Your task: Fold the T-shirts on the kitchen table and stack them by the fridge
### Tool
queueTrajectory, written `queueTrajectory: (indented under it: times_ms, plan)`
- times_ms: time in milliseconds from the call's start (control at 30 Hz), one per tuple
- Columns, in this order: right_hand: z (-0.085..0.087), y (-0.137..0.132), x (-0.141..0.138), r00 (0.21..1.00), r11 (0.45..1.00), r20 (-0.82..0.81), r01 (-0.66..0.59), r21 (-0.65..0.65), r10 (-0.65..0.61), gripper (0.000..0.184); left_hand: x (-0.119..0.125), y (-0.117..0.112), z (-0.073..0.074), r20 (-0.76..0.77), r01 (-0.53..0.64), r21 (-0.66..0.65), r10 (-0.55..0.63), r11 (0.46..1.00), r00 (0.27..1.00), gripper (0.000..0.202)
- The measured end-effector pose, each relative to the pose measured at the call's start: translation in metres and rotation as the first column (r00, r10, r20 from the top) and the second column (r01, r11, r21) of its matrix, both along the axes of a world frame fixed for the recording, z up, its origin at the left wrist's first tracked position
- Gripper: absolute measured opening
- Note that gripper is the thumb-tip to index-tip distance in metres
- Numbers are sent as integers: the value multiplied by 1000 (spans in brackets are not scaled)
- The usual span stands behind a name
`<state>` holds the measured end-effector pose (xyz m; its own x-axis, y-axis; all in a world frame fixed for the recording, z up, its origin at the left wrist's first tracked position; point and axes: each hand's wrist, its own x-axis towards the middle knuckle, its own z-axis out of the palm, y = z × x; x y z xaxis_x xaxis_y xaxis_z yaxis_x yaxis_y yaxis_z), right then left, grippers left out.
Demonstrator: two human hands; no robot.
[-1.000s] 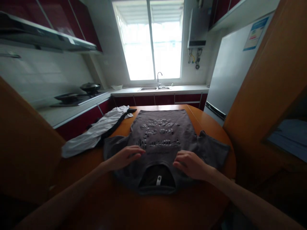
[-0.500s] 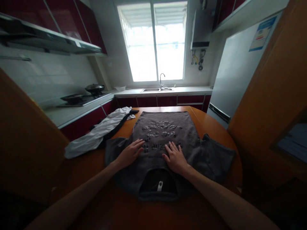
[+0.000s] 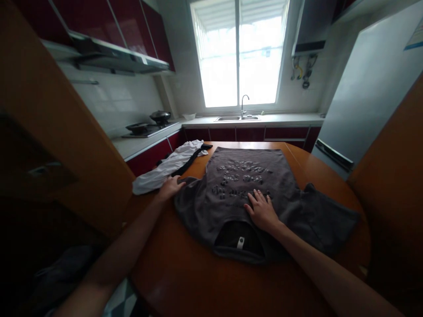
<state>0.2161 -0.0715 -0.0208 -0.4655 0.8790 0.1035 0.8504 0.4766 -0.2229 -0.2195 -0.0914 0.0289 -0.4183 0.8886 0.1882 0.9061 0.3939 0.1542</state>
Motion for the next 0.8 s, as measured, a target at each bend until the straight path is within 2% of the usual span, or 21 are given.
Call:
queueTrajectory:
  times_ms: [167, 300, 400, 500, 567, 667, 733, 767, 800]
  plan:
    - [-4, 3, 2, 1000, 1000, 4, 0, 7, 0, 60, 8, 7, -2, -19, 53, -16, -53, 998, 998, 40]
    - [-5, 4, 2, 1000, 1000, 5, 0, 13, 0, 59, 7, 4, 11, 18, 55, -14, -55, 998, 998, 27]
    - [-5, 4, 2, 1000, 1000, 4, 2, 19, -2, 59, 1, -12, 31, 3, 3, 54, -3, 999, 1000, 33]
    - [-7, 3, 2, 1000, 999, 0, -4, 40, 4, 59, -10, -38, 46, -26, -103, 173, 110, 979, 994, 40]
    - [-9, 4, 2, 1000, 998, -9, -8, 59, 9, 58, -15, -55, 48, -44, -161, 193, 173, 968, 984, 41]
    - [-12, 4, 2, 999, 997, -33, -9, 76, 12, 58, -11, -72, 42, -103, -211, 156, 228, 965, 968, 45]
    - [-12, 4, 2, 998, 996, -54, -4, 84, 9, 57, 1, -79, 37, -119, -147, 183, 171, 972, 978, 51]
    - [-11, 4, 2, 998, 996, -67, -4, 94, 11, 57, 9, -81, 35, -100, -48, 202, 70, 978, 993, 51]
    - [-9, 3, 2, 996, 994, -83, -9, 113, 18, 55, 18, -84, 32, -62, 99, 213, -88, 972, 994, 49]
